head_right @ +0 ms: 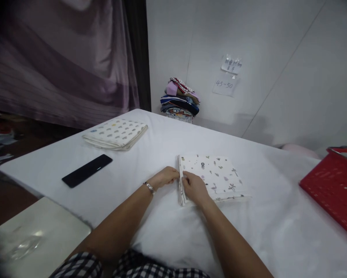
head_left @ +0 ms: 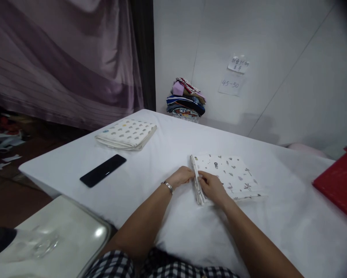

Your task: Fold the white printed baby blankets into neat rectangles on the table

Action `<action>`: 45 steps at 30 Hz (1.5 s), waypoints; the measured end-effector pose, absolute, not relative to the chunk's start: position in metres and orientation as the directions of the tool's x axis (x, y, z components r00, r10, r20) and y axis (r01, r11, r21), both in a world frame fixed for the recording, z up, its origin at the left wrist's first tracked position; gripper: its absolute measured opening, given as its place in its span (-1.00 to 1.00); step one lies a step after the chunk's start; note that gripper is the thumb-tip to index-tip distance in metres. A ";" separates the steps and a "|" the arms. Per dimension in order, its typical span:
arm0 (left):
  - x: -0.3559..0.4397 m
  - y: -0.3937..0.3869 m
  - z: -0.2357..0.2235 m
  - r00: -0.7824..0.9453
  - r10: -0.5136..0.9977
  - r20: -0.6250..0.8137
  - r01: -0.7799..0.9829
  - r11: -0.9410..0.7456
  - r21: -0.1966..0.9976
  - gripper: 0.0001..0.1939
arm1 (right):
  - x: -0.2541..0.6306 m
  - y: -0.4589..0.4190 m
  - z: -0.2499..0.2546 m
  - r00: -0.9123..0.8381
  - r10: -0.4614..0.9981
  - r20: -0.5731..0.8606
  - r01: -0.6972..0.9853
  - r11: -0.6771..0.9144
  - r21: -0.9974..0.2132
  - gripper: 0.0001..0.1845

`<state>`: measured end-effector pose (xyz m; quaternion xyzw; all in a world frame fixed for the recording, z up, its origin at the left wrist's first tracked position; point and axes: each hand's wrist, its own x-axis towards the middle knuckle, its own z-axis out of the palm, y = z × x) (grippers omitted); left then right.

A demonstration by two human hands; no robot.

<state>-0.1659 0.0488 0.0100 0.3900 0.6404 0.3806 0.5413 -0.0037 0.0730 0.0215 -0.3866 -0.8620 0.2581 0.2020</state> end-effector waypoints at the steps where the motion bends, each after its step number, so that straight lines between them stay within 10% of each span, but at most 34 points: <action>1: -0.167 0.049 0.009 -0.109 0.907 -0.406 0.095 0.416 0.904 -0.76 | -0.004 0.073 0.021 -0.629 0.765 0.137 0.570 0.574 -0.588 -0.64; 13: -0.156 0.056 0.004 -0.261 0.910 -0.323 0.188 0.376 0.907 -0.61 | -0.008 0.073 0.022 -0.676 0.727 0.118 0.597 0.634 -0.492 -0.75; 21: -0.156 0.060 -0.005 -0.289 0.926 -0.241 0.426 0.350 0.834 -0.62 | 0.011 0.094 0.030 -0.658 0.728 0.193 0.439 0.579 -0.688 -0.71; 26: -0.154 0.055 0.002 -0.297 0.940 -0.171 0.564 0.317 0.763 -0.63 | 0.050 0.152 0.030 -0.493 0.798 0.347 0.694 0.601 -0.396 -0.56; 32: -0.152 0.049 0.007 -0.275 0.958 -0.075 0.699 0.253 0.669 -0.63 | 0.097 0.193 0.002 -0.350 0.937 0.013 0.935 0.350 -0.064 -0.44; 45: -0.147 0.047 0.006 -0.291 0.956 -0.050 0.744 0.258 0.616 -0.60 | -0.007 0.162 0.027 -0.737 0.674 0.053 0.646 0.725 -0.240 -0.49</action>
